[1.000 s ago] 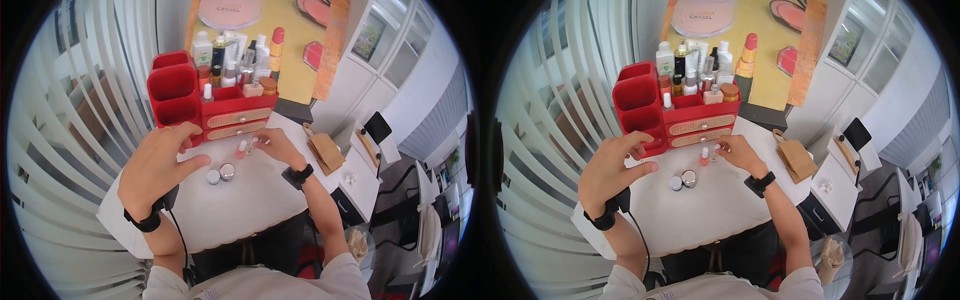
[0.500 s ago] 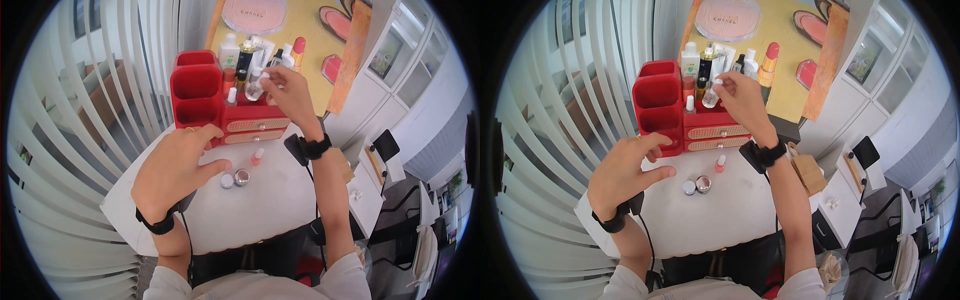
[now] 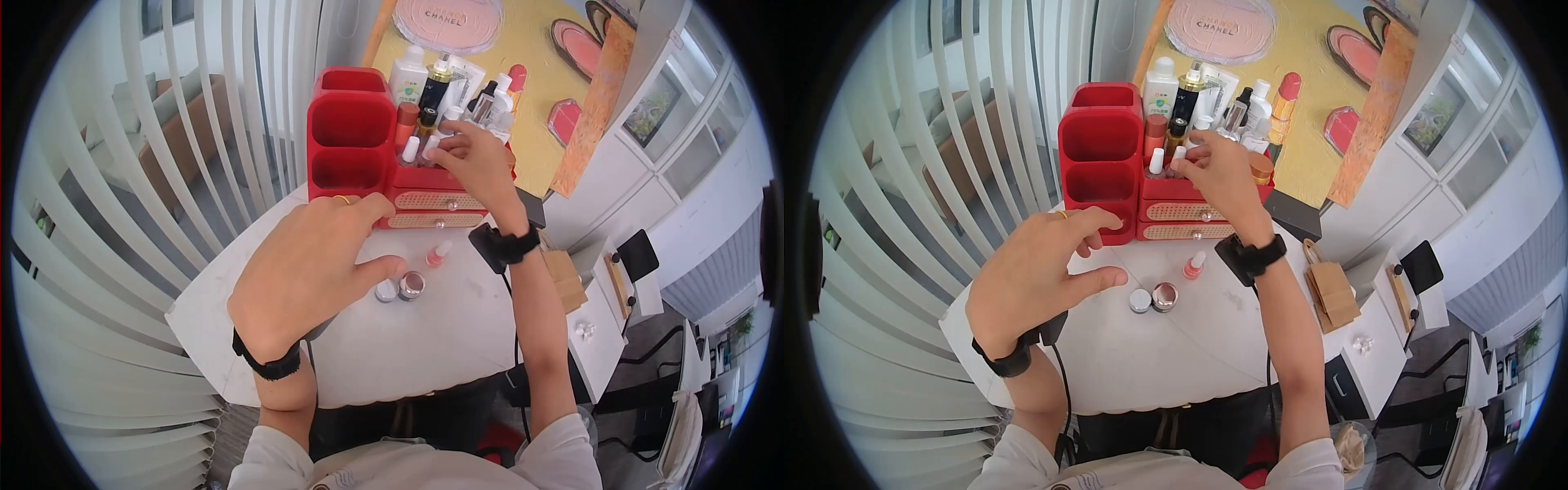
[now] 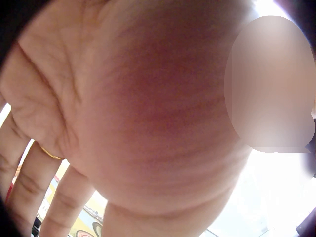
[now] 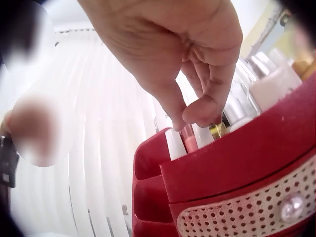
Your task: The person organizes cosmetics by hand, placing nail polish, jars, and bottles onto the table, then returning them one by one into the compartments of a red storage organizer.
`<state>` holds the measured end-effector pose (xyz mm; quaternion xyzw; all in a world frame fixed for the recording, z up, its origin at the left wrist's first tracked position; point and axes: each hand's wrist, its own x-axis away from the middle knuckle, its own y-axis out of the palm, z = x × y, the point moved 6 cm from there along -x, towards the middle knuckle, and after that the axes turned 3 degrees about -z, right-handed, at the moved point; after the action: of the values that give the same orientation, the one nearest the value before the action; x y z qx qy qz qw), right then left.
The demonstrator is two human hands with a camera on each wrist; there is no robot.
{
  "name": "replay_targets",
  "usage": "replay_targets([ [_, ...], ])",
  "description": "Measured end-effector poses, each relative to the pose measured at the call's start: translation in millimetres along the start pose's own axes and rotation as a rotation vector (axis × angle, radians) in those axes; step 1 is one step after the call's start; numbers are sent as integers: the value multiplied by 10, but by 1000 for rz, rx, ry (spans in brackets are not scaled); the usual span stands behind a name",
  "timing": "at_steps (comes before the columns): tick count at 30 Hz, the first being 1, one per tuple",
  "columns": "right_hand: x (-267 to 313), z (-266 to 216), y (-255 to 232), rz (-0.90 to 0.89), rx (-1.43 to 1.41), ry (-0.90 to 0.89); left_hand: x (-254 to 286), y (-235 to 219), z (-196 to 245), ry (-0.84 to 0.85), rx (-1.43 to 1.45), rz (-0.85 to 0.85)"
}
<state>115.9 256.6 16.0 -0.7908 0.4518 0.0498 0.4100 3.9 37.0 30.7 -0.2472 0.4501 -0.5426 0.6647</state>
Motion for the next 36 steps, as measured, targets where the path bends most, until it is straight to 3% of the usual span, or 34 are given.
replay_targets([
  [5, 416, -112, -265, 49, 185, -137, -3, 2, -20, 64, -18, 71],
  [7, 636, 176, -89, -245, 166, -26, -42, -8, -3, 28, 11, 5],
  [13, 1081, 744, 242, -304, 125, 24, -67, 20, -14, 12, -19, 2],
  [20, 1082, 598, 158, -180, 111, 45, -65, 13, -36, -19, 24, -15],
  [24, 841, 186, -323, 101, -128, -23, -44, 6, -35, -1, 8, 19],
  [27, 559, -131, -590, 171, -127, -112, -47, -2, -11, -12, -3, -3],
  [30, 292, -247, -612, 154, -148, -96, -51, 21, -48, 10, 2, 15],
  [31, 202, -223, -589, 166, -10, -131, -51, 21, -70, 20, 8, 26],
  [34, 77, -109, -449, 106, 12, -70, -42, 5, -82, 28, 14, 41],
  [36, -3, 26, -368, 134, 98, -131, -48, 6, -87, 28, 14, 41],
])
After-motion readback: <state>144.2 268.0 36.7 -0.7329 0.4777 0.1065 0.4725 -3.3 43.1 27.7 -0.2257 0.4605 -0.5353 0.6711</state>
